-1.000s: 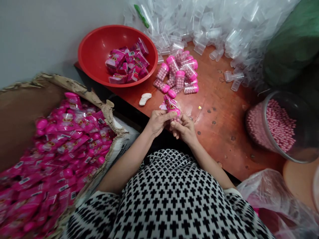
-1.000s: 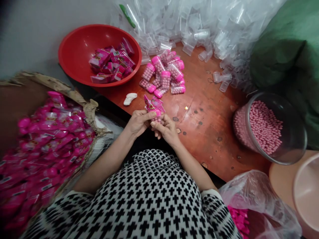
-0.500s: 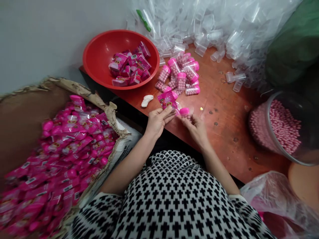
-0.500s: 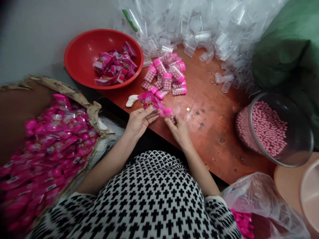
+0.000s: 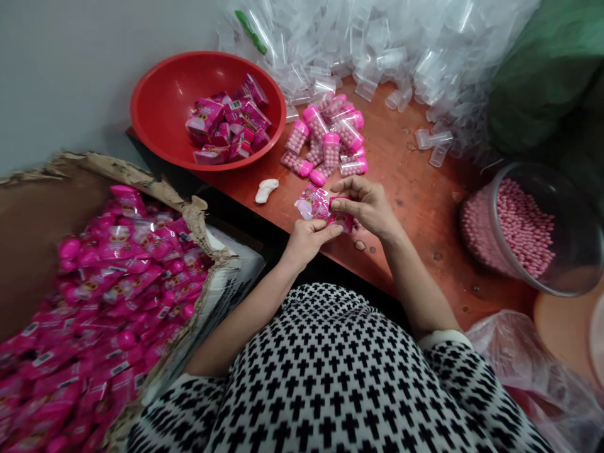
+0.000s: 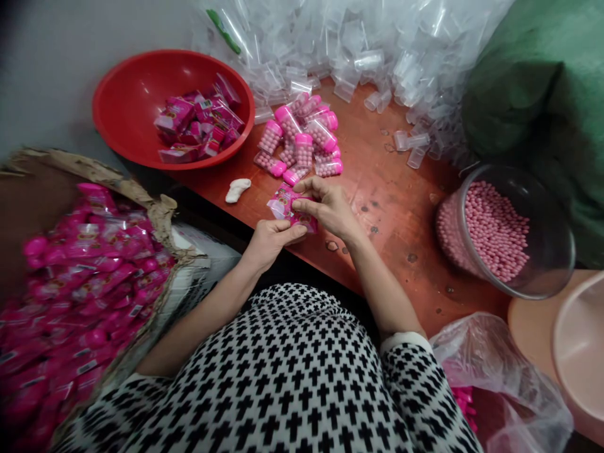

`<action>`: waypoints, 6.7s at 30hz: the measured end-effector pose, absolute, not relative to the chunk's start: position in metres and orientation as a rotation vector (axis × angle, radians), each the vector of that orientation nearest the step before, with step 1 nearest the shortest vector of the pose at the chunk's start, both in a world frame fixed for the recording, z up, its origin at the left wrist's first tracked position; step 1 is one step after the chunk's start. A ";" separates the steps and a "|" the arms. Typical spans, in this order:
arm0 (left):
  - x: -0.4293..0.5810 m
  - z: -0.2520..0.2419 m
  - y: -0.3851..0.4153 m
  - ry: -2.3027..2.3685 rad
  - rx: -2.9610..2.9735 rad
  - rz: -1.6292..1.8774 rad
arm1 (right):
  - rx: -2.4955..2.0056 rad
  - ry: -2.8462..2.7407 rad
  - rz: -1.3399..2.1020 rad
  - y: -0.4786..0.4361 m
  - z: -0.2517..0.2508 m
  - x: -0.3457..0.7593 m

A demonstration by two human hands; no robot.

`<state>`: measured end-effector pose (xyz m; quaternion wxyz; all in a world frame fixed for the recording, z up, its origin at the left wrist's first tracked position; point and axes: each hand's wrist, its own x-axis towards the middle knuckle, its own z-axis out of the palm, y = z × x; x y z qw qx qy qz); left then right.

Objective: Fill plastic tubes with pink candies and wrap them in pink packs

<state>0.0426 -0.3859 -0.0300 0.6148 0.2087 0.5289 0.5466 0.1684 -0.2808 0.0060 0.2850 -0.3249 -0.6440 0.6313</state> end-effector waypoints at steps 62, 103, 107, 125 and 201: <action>0.033 -0.022 -0.371 0.959 0.354 1.376 | -1.053 -1.457 1.690 -0.355 -0.037 0.172; -0.008 0.008 -0.431 1.185 0.062 2.120 | -1.109 -1.342 1.564 -0.322 -0.028 0.173; -0.004 -0.025 -0.398 1.498 0.557 1.797 | -1.151 -1.395 1.538 -0.323 -0.030 0.175; 0.017 -0.070 -0.368 1.783 1.240 1.588 | -1.040 -1.393 1.626 -0.304 -0.050 0.146; 0.034 -0.023 -0.364 0.917 0.261 1.492 | -0.949 -1.258 1.634 -0.352 -0.043 0.149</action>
